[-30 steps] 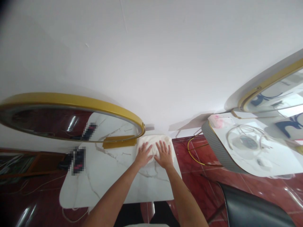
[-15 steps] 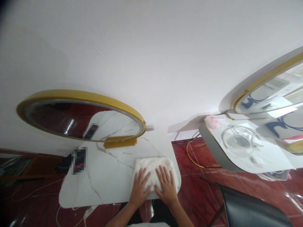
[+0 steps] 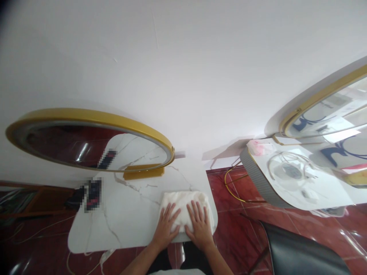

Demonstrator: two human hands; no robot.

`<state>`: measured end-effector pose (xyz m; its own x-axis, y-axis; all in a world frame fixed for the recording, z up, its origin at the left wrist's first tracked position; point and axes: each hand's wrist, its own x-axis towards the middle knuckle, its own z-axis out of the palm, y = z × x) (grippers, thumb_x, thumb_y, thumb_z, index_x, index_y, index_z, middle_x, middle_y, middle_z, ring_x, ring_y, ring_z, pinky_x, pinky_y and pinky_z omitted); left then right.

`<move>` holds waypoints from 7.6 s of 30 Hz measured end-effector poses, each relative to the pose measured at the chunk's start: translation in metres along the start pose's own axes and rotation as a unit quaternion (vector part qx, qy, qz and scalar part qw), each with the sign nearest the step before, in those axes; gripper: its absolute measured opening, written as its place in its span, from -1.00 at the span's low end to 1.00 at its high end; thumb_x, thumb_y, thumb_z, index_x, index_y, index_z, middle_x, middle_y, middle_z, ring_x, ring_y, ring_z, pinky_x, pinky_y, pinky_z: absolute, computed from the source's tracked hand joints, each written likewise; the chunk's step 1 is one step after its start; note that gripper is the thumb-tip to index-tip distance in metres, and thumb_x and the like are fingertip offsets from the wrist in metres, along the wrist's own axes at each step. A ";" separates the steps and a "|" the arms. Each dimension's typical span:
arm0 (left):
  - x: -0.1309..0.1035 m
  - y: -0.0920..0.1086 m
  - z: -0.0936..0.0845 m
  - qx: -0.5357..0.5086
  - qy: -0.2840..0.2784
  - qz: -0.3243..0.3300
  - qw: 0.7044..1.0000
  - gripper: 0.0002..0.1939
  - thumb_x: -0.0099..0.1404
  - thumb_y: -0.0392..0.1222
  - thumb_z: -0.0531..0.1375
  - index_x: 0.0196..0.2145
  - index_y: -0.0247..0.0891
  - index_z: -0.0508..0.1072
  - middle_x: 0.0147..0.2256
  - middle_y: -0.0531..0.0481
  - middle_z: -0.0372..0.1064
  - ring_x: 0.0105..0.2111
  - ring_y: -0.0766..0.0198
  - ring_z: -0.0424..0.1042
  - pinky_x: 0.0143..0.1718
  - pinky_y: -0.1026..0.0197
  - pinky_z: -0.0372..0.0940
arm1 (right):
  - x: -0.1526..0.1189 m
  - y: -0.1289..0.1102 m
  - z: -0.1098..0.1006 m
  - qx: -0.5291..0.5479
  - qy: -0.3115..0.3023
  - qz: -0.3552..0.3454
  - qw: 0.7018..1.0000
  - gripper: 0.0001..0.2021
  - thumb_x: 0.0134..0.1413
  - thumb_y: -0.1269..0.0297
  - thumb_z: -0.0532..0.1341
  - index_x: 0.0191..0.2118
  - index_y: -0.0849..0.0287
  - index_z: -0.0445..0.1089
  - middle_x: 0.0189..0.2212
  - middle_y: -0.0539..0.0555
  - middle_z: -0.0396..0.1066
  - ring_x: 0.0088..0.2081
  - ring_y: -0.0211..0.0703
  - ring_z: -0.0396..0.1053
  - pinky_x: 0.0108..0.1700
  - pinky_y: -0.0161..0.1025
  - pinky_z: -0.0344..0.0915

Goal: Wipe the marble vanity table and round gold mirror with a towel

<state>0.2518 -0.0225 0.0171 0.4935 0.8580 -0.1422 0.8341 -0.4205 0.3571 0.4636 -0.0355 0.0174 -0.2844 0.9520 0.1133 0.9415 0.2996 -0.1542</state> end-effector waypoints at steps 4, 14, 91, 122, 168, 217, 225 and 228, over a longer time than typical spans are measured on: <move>0.023 -0.005 -0.008 0.010 0.006 -0.002 1.000 -0.33 0.31 -0.09 0.07 0.29 0.07 -0.16 0.33 0.08 -0.32 0.30 0.03 -0.23 0.24 -0.16 -0.16 | 0.024 0.006 0.000 -0.006 0.000 0.011 1.000 -0.27 0.09 0.05 0.03 0.32 0.12 -0.23 0.32 0.13 -0.22 0.31 0.16 -0.25 0.25 0.23 -0.31; 0.093 -0.019 -0.025 0.003 0.019 -0.037 0.999 -0.34 0.31 -0.16 0.06 0.28 0.11 -0.14 0.33 0.09 -0.29 0.30 0.06 -0.24 0.21 -0.16 -0.08 | 0.092 0.026 0.005 -0.022 0.014 0.025 0.999 -0.28 0.13 0.10 0.00 0.33 0.15 -0.31 0.33 0.11 -0.29 0.32 0.14 -0.33 0.25 0.22 -0.34; 0.003 -0.024 -0.022 -0.175 -0.100 0.035 0.979 -0.31 0.24 0.03 0.12 0.26 0.19 -0.08 0.32 0.24 -0.40 0.31 0.07 -0.33 0.27 -0.21 -0.26 | -0.012 -0.016 0.022 -0.029 0.060 0.041 0.997 -0.23 0.06 0.01 0.04 0.33 0.02 -0.31 0.29 0.05 -0.11 0.29 0.14 -0.12 0.25 0.22 -0.28; -0.194 -0.245 -0.052 -0.018 0.141 -0.220 0.965 -0.30 0.17 -0.41 0.03 0.22 0.10 0.09 0.29 0.12 -0.11 0.24 0.10 0.01 0.22 0.00 0.02 | 0.099 -0.290 0.048 0.136 -0.332 -0.086 0.929 0.06 -0.23 -0.12 0.23 0.33 0.08 -0.34 0.32 0.21 -0.22 0.23 0.43 -0.13 0.17 0.32 -0.19; -0.064 -0.267 -0.152 0.029 -0.018 -0.228 0.973 -0.71 0.27 -0.29 0.01 -0.14 -0.24 0.47 -0.15 -0.16 0.39 -0.20 0.13 0.41 -0.19 0.14 0.30 | 0.186 -0.284 0.027 0.192 -0.223 -0.002 0.956 -0.54 0.10 0.06 0.06 0.05 0.22 0.30 0.13 0.21 0.22 0.16 0.05 0.14 0.16 -0.07 0.07; -0.087 -0.146 -0.076 -0.229 -0.107 -0.031 0.967 -0.20 0.02 -0.34 0.14 0.23 -0.03 0.10 0.33 0.09 -0.34 0.30 0.15 -0.23 0.27 0.02 -0.13 | 0.017 -0.123 0.028 0.038 -0.123 -0.036 0.991 -0.49 0.14 0.01 0.03 0.23 -0.22 0.06 0.32 -0.06 -0.22 0.32 0.19 -0.34 0.23 0.28 -0.31; -0.040 -0.083 -0.047 -0.260 -0.179 0.004 0.949 -0.17 0.03 -0.34 0.15 0.26 -0.01 0.03 0.34 0.14 -0.51 0.31 0.11 -0.35 0.28 0.05 -0.23 | -0.024 -0.056 0.025 -0.004 -0.073 0.007 0.997 -0.53 0.15 -0.07 0.00 0.13 -0.10 0.23 0.30 -0.03 -0.08 0.30 0.20 -0.24 0.21 0.30 -0.23; -0.025 -0.062 -0.041 -0.253 -0.202 0.010 0.946 -0.09 -0.02 -0.27 0.23 0.27 -0.02 -0.01 0.33 0.11 -0.58 0.31 0.01 -0.41 0.27 0.00 -0.23 | -0.035 -0.037 0.026 -0.009 -0.063 0.026 0.998 -0.53 0.15 -0.09 -0.01 0.13 -0.10 0.23 0.29 -0.03 -0.05 0.30 0.19 -0.21 0.21 0.31 -0.23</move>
<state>0.1783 -0.0056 0.0364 0.6468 0.6257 -0.4361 0.6492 -0.1517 0.7453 0.4344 -0.0783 -0.0063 -0.2537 0.9671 -0.0196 0.9586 0.2487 -0.1387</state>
